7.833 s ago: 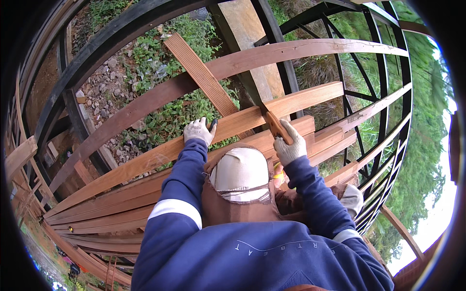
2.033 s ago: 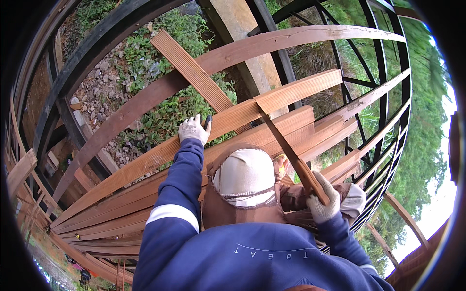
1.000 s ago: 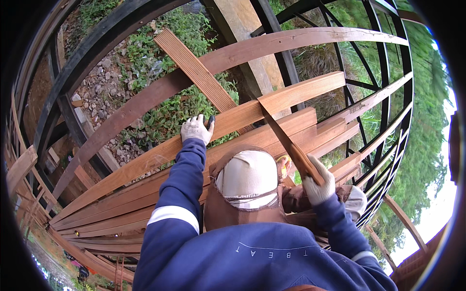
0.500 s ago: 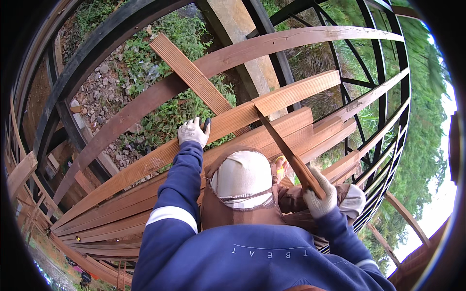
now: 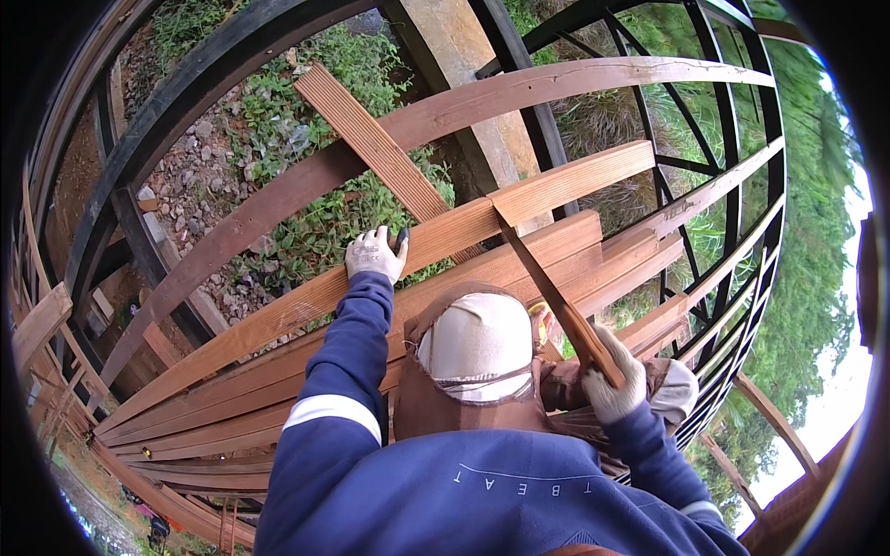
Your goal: The person saws through a wooden board while standing on a construction frame, and then moves across the structure to mark and saw another board.
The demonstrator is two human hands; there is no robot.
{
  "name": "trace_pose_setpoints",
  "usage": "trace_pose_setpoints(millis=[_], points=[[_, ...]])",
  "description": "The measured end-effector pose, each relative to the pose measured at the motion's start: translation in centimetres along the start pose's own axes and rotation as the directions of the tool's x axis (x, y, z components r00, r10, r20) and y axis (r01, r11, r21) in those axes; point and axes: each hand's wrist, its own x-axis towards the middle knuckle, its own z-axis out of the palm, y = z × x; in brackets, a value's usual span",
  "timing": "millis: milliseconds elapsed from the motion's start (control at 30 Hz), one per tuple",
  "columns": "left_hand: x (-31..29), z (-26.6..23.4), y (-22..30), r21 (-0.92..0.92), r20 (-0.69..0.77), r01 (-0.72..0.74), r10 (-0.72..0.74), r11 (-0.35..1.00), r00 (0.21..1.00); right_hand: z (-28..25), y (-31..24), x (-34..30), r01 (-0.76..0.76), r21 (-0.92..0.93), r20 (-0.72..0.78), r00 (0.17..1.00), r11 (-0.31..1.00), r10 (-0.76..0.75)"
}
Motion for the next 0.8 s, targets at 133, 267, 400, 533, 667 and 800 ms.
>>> trace_pose_setpoints(millis=[133, 267, 400, 533, 667, 800], points=[[0.6, -0.1, 0.9, -0.044, 0.036, -0.01, 0.012, 0.999, 0.999, 9.5, 4.5, 15.2, -0.032, 0.155, -0.062, 0.997, 0.987, 0.042], [0.3, -0.1, -0.2, -0.023, 0.03, 0.03, -0.029, 0.999, 0.999, 6.5, 2.1, 8.7, 0.024, 0.021, -0.101, 0.995, 0.999, -0.022], [-0.2, -0.1, -0.8, -0.025, 0.053, 0.049, -0.048, 0.998, 0.997, -4.2, -1.1, -3.7, -0.042, -0.024, 0.041, 0.998, 0.999, 0.043], [0.2, -0.6, 0.1, -0.013, 0.053, 0.005, -0.004, 1.0, 0.999, 1.7, 2.8, 3.1, 0.015, 0.024, -0.037, 0.999, 1.0, -0.015], [0.5, 0.1, 0.6, -0.026, 0.085, -0.022, 0.024, 0.999, 0.996, 11.2, 5.0, 16.5, -0.042, 0.053, -0.147, 0.988, 0.998, 0.05], [0.3, -0.4, -0.4, -0.039, 0.083, 0.044, -0.04, 0.998, 0.996, 5.7, 3.2, 8.5, -0.049, 0.108, -0.05, 0.997, 0.993, 0.055]])
